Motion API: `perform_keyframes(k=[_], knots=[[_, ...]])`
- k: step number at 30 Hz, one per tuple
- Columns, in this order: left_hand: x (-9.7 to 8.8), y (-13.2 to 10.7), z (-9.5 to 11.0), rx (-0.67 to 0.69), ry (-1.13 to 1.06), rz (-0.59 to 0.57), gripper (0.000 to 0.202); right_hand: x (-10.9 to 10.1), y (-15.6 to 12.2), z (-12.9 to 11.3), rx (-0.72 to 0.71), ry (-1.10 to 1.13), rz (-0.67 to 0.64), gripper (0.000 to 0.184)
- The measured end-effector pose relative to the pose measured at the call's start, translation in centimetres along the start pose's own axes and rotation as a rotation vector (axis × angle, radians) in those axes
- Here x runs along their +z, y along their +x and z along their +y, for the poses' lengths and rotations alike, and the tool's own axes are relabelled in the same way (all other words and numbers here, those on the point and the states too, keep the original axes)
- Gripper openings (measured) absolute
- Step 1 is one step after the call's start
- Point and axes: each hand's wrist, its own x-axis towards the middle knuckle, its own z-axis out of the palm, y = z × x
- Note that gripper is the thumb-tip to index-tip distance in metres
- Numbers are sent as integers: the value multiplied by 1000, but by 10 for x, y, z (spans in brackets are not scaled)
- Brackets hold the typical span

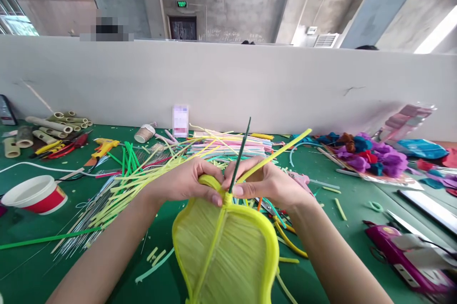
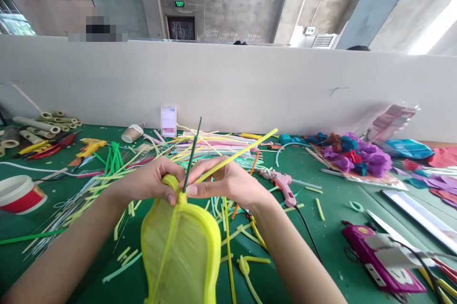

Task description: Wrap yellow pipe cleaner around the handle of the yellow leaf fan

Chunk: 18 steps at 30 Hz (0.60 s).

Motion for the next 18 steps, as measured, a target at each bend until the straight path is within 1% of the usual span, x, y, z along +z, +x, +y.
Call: perform_keyframes(k=[3, 5, 6, 8, 10, 11, 12, 13, 14, 15, 16, 17, 18], knots=[[1, 7, -13, 11, -113, 2, 46, 8, 1, 0, -67, -57, 22, 13], [0, 10, -16, 12, -135, 26, 56, 11, 0, -1, -141, -159, 83, 11], [0, 11, -16, 26, -134, 53, 59, 13, 0, -2, -183, -225, 134, 11], [-3, 11, -11, 83, -122, 143, 59, 14, -2, -4, -272, -389, 264, 11], [-5, 6, -2, 136, -114, 276, 53, 15, -3, -5, -358, -585, 402, 8], [-5, 2, 3, 145, -110, 336, 49, 16, -3, -5, -392, -693, 466, 7], [-4, -3, 9, 141, -109, 362, 48, 18, -3, -5, -421, -805, 528, 8], [-1, -8, 14, 129, -107, 348, 50, 19, -3, -4, -447, -909, 587, 9], [3, -13, 20, 114, -98, 302, 54, 21, -3, -4, -472, -996, 641, 9], [7, -17, 25, 95, -75, 232, 59, 23, -2, -3, -492, -1059, 682, 10], [12, -21, 29, 72, -33, 167, 63, 25, -2, -3, -504, -1097, 707, 11], [17, -24, 32, 50, 28, 150, 64, 26, -1, -2, -503, -1107, 709, 11], [21, -25, 35, 24, 90, 162, 61, 27, -1, -2, -486, -1091, 694, 10]])
